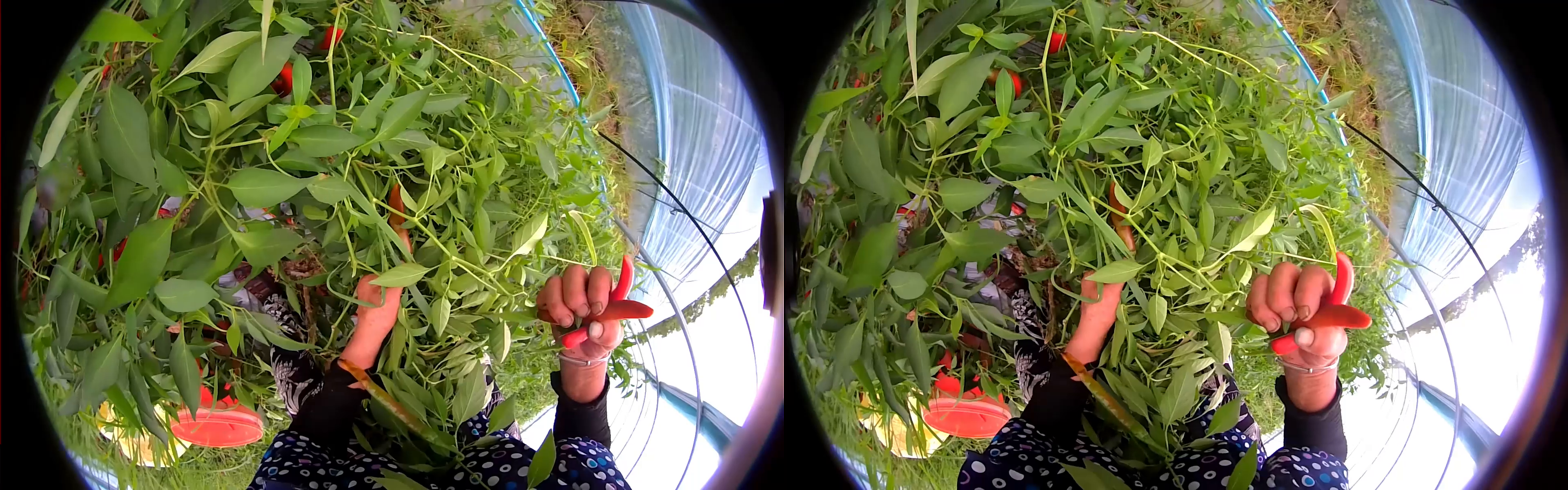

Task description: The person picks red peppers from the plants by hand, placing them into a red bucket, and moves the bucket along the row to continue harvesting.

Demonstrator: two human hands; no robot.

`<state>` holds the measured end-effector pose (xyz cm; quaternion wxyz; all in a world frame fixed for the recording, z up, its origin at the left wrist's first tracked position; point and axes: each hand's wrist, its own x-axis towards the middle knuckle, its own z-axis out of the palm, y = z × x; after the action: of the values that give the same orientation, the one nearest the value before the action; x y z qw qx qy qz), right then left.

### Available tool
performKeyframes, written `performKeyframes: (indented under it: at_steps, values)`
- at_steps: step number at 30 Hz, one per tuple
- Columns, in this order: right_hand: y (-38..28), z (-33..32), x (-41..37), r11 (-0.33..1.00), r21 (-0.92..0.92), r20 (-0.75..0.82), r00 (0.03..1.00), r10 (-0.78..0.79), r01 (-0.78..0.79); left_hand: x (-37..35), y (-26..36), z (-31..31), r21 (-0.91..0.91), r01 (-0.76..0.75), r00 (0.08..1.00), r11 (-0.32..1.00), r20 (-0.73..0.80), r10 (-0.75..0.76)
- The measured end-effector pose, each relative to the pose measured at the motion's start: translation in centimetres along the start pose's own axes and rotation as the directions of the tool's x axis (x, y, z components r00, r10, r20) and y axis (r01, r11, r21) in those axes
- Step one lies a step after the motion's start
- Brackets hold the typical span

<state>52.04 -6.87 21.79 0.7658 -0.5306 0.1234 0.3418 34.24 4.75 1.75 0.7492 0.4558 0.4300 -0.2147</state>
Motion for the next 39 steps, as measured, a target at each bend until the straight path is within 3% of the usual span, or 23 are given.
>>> performKeyframes:
  at_steps: [1,2,4,6,8,10,11,12,17,19,21,24,26,28,29,30,31,32,34,35,36,38,39]
  values:
    - [-0.4,0.1,0.1,1.000,0.009,0.048,0.999,-0.004,0.003,-0.3,1.4,0.4,-0.076,-0.037,0.999,0.996,-0.013,0.036]
    - [-0.8,0.2,0.2,0.999,0.022,0.091,0.995,-0.050,0.048,0.0,1.6,-0.2,0.072,-0.080,0.996,0.994,0.042,0.077]
    - [-1.4,2.2,0.9,0.980,-0.147,0.211,0.972,-0.104,0.137,-0.4,2.2,0.1,0.093,-0.029,1.000,0.995,0.003,0.029]
    - [-5.0,2.1,-0.4,0.976,0.209,0.357,0.934,-0.011,-0.068,-0.1,2.1,-0.2,0.088,-0.092,0.996,0.992,0.019,0.091]
    - [-8.4,2.9,-0.5,0.992,0.118,0.362,0.929,-0.078,0.038,-0.3,1.9,-0.5,0.030,-0.052,0.998,0.998,0.034,0.051]
    - [-7.3,2.4,-0.1,0.968,0.081,0.195,0.948,-0.250,0.239,-0.4,1.8,0.0,-0.028,-0.081,0.997,0.996,-0.002,0.081]
    - [-6.5,3.1,2.2,0.988,0.098,0.179,0.974,-0.139,0.123,-0.5,1.5,-0.1,-0.041,-0.065,0.998,0.997,-0.002,0.065]
    - [-5.2,2.5,3.9,0.983,-0.086,0.076,0.985,-0.153,0.159,-0.5,1.4,-0.2,-0.054,-0.054,0.999,0.997,-0.009,0.053]
    - [4.1,-0.7,22.3,0.976,-0.054,-0.164,0.966,0.200,-0.211,-0.2,0.3,-0.5,-0.013,-0.103,0.993,0.995,0.054,0.104]
    - [9.0,-1.9,29.7,0.992,-0.096,-0.091,0.993,0.078,-0.087,0.0,0.0,-0.5,-0.018,-0.184,0.983,0.983,0.024,0.184]
    - [10.2,1.7,32.6,0.967,-0.152,-0.203,0.963,0.174,-0.207,-0.1,-0.3,-0.8,0.005,-0.133,0.989,0.991,0.063,0.133]
    - [12.9,2.7,36.2,0.982,-0.093,0.045,0.984,0.171,-0.166,-0.1,-0.1,-0.8,0.013,-0.225,0.974,0.974,0.040,0.224]
    - [13.1,2.9,37.5,0.929,-0.361,0.118,0.984,0.131,-0.081,-0.1,0.2,-0.8,0.016,-0.266,0.963,0.964,0.047,0.265]
    - [12.7,3.5,37.2,0.900,-0.419,0.154,0.967,0.205,-0.124,0.2,0.4,-0.9,0.189,-0.467,0.884,0.864,0.077,0.462]
    - [12.7,3.9,37.0,0.923,-0.385,0.175,0.982,0.068,0.005,0.1,0.8,-0.9,0.190,-0.466,0.884,0.864,0.077,0.460]
    - [12.5,4.2,36.8,0.927,-0.349,0.190,0.979,-0.071,0.135,-0.2,1.5,-0.8,0.073,-0.332,0.943,0.941,0.047,0.329]
    - [11.8,4.3,35.8,0.923,-0.339,0.216,0.970,-0.111,0.181,-0.3,2.0,-0.7,-0.048,-0.187,0.982,0.981,0.034,0.188]
    - [11.6,4.0,35.9,0.920,-0.297,0.223,0.956,-0.192,0.254,-0.2,1.9,-0.7,-0.045,-0.186,0.982,0.982,0.036,0.188]
    - [10.0,2.6,35.0,0.952,-0.268,0.136,0.984,-0.115,0.148,-0.2,1.3,-0.9,-0.002,-0.167,0.985,0.986,0.042,0.167]
    - [8.3,2.8,33.6,0.949,-0.288,0.255,0.965,-0.056,0.131,-0.1,0.9,-0.9,-0.001,-0.165,0.985,0.986,0.043,0.165]
    - [6.9,3.6,31.5,0.901,-0.383,0.216,0.968,-0.128,0.205,-0.1,0.5,-0.8,-0.008,-0.160,0.986,0.987,0.038,0.160]
    - [3.7,0.1,31.5,0.639,-0.763,0.170,0.984,0.053,0.097,-0.1,0.3,-0.8,-0.012,-0.155,0.987,0.988,0.040,0.155]
    - [2.2,0.7,29.9,0.564,-0.817,0.199,0.977,0.081,0.119,-0.1,0.6,-0.8,-0.042,-0.136,0.990,0.990,0.040,0.137]
